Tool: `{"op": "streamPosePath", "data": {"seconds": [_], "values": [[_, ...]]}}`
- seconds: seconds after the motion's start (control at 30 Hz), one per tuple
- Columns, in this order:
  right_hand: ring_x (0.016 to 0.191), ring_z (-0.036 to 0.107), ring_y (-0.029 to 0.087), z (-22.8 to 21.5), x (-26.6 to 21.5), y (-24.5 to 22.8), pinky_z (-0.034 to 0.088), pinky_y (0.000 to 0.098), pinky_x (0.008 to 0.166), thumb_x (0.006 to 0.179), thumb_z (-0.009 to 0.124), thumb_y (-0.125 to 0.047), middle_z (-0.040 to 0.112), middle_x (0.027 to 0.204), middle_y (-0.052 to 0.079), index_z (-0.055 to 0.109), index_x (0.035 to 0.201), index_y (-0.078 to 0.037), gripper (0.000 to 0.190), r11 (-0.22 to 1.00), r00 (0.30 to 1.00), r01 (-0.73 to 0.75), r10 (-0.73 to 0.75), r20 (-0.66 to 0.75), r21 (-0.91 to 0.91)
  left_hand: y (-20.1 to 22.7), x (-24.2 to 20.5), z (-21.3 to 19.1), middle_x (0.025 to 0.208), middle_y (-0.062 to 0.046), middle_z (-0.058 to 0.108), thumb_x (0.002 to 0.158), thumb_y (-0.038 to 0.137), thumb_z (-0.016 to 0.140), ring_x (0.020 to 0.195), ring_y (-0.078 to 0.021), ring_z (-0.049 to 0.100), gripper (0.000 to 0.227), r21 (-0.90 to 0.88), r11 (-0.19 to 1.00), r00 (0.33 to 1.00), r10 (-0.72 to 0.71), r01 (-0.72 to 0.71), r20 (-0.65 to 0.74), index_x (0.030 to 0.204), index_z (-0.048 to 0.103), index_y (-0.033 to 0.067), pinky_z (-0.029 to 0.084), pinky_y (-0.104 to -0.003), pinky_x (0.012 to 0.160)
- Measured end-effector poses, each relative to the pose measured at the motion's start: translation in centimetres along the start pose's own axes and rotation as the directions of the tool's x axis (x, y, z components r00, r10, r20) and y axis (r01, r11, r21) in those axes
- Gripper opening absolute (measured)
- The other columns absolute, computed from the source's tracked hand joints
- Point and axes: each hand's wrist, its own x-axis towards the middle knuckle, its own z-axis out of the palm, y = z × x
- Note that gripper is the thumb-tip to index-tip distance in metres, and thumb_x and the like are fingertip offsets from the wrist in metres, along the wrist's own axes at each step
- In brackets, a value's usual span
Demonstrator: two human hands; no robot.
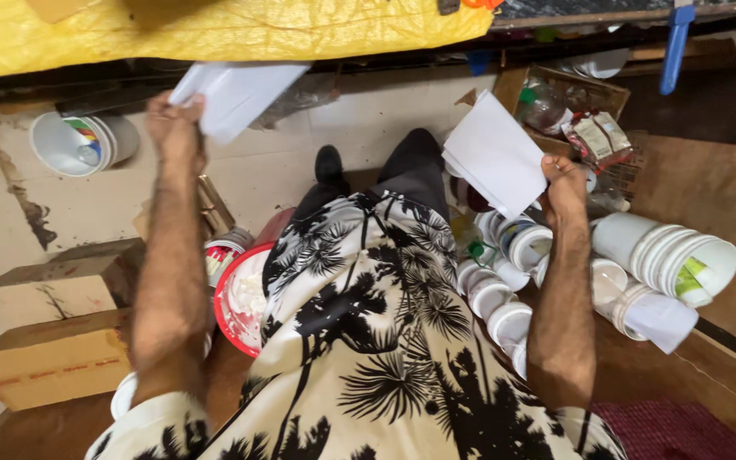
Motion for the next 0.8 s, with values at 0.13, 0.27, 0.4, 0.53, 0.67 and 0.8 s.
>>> {"op": "streamPosePath", "data": {"seconds": [0.13,0.27,0.4,0.53,0.67,0.8], "values": [[0.075,0.063,0.016,2.8,-1.2,1.5,0.053,0.0310,0.058,0.108,0.061,-0.014,0.071,0.094,0.005,0.064,0.109,-0.004,0.010,0.999,0.998,-0.053,0.053,0.038,-0.001,-4.9,1.8,3.7,0.106,-0.013,0.070,0.093,-0.007,0.075,0.087,-0.0217,0.070,0.029,-0.199,0.970,0.982,-0.164,0.142,-0.096,0.111,0.059,0.0082,0.061,-0.031,0.064],[0.088,0.071,0.017,8.0,-2.7,3.1,0.062,0.0308,0.081,0.104,0.059,-0.012,0.073,0.101,0.007,0.068,0.110,-0.002,0.015,0.982,0.986,-0.105,0.082,0.142,0.159,-6.6,3.0,8.2,0.107,-0.012,0.071,0.092,-0.008,0.067,0.087,-0.0220,0.074,0.028,-0.368,0.914,0.970,-0.223,0.172,-0.100,0.116,0.059,0.0046,0.067,-0.033,0.068],[0.090,0.069,0.019,11.5,-3.9,3.1,0.061,0.0317,0.083,0.105,0.060,-0.012,0.073,0.103,0.011,0.067,0.109,-0.001,0.014,0.967,0.976,-0.149,0.111,0.185,0.208,-6.0,0.7,11.3,0.102,-0.010,0.073,0.096,-0.002,0.065,0.079,-0.0195,0.074,0.027,-0.317,0.933,0.974,-0.209,0.171,-0.090,0.121,0.060,0.0060,0.067,-0.032,0.064],[0.090,0.068,0.018,16.3,-1.9,2.4,0.060,0.0321,0.081,0.106,0.058,-0.013,0.070,0.101,0.011,0.066,0.107,-0.001,0.014,0.990,0.955,-0.066,0.027,0.295,0.121,-4.8,-5.4,9.4,0.100,-0.009,0.073,0.103,0.009,0.065,0.073,-0.0154,0.070,0.024,-0.240,0.966,0.984,-0.131,0.099,-0.121,0.127,0.059,0.0073,0.061,-0.029,0.057],[0.085,0.064,0.018,23.2,2.7,1.6,0.059,0.0360,0.071,0.111,0.055,-0.019,0.065,0.099,0.009,0.060,0.110,-0.002,0.018,0.997,0.901,-0.005,-0.027,0.433,0.075,-4.2,-11.8,6.1,0.102,-0.005,0.072,0.105,0.017,0.061,0.075,-0.0153,0.070,0.025,-0.234,0.964,0.963,-0.177,0.128,-0.205,0.128,0.055,0.0106,0.063,-0.034,0.060],[0.095,0.073,0.026,31.5,8.6,-0.7,0.067,0.0392,0.078,0.093,0.047,0.000,0.070,0.110,0.014,0.060,0.111,-0.002,0.022,0.924,0.888,-0.138,-0.045,0.458,0.358,-4.1,-16.8,3.5,0.113,-0.003,0.070,0.105,0.021,0.055,0.096,-0.0172,0.073,0.024,-0.385,0.903,0.923,-0.300,0.193,-0.241,0.127,0.056,0.0138,0.066,-0.039,0.077]]}}
